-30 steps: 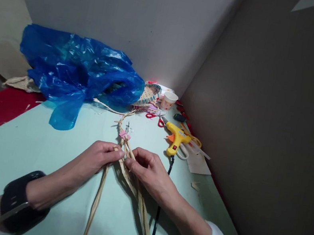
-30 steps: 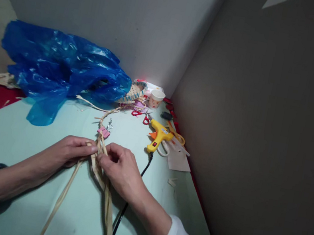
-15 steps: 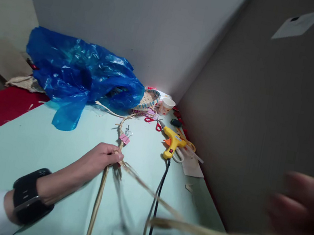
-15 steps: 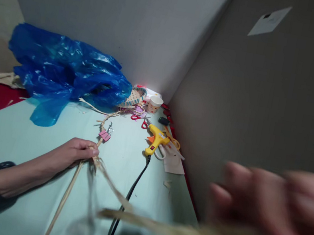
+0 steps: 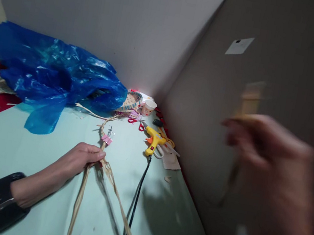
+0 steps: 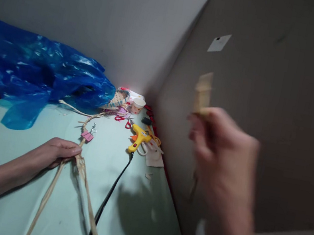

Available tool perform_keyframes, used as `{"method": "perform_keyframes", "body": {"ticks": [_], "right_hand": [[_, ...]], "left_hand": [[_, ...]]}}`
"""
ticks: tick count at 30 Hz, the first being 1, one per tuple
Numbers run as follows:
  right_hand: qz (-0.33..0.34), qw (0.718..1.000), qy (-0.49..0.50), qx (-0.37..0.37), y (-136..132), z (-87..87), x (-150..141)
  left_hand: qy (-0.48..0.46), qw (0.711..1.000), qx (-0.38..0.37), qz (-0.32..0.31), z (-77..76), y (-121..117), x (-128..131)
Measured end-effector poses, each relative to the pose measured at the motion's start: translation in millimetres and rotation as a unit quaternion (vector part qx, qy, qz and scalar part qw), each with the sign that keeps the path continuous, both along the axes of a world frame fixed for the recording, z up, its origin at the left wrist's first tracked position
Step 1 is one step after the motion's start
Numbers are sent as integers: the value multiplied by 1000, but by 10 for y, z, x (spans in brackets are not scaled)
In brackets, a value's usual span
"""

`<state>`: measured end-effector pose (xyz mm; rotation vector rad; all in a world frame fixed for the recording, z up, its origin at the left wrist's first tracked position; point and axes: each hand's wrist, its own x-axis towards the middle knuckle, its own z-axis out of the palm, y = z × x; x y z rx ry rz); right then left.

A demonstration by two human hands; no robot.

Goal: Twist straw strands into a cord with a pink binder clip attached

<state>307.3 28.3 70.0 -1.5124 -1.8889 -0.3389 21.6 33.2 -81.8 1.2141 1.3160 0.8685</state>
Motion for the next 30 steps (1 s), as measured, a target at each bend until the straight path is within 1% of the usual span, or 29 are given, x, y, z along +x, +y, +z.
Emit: {"method": "perform_keyframes", "body": {"ticks": [1,2,3,5,7,9,11,13,14,15,16,17,18,20,22,23,26,30], "right_hand": [[-47,996,-64,-42,132,-47,-14],[-91,983,-130,-94,287,-126,-33],[-142,952,-217,-164,452,-232,-52],[-149,936,-240,-210,748,-477,-68],[-153,928,-246,-234,927,-678,-62],[-149,929,-242,-238,955,-768,-84],[-133,937,-233,-225,858,-757,-194],[-82,950,-213,-213,683,-722,-414],[-27,956,-196,-216,584,-722,-554],[73,956,-142,-247,485,-743,-701],[167,934,-99,-300,394,-788,-843],[231,904,-70,-353,317,-853,-969],[259,888,-52,-376,257,-931,-1071],[291,878,-17,-379,195,-1089,-1184],[315,872,17,-374,199,-1194,-1184],[330,862,37,-383,217,-1219,-1157],[365,815,90,-441,296,-1216,-1055],[381,750,141,-522,389,-1194,-1003]], "left_hand": [[1,1000,3,-2,-9,0,-8],[1,1000,4,-3,-23,3,-15],[1,1000,2,-4,-41,9,-21],[-1,1000,-2,-3,-81,26,-26],[-8,1000,-4,-2,-111,40,-24],[-14,1000,-7,-2,-119,39,-19],[-19,1000,-7,1,-102,21,-14],[-22,1000,-6,6,-67,-6,-8],[-23,1000,-5,8,-48,-18,-4],[-23,1000,-2,10,-29,-29,-1],[-24,1000,1,9,-14,-35,2],[-23,1000,4,7,-3,-39,3],[-23,1000,6,4,2,-39,3],[-23,1000,7,-4,-4,-35,-2],[-20,1000,4,-5,-24,-32,-9],[-18,1000,1,-4,-34,-34,-11],[-8,1000,-13,3,-50,-50,-9],[-12,999,-32,22,-24,-72,6]]}}
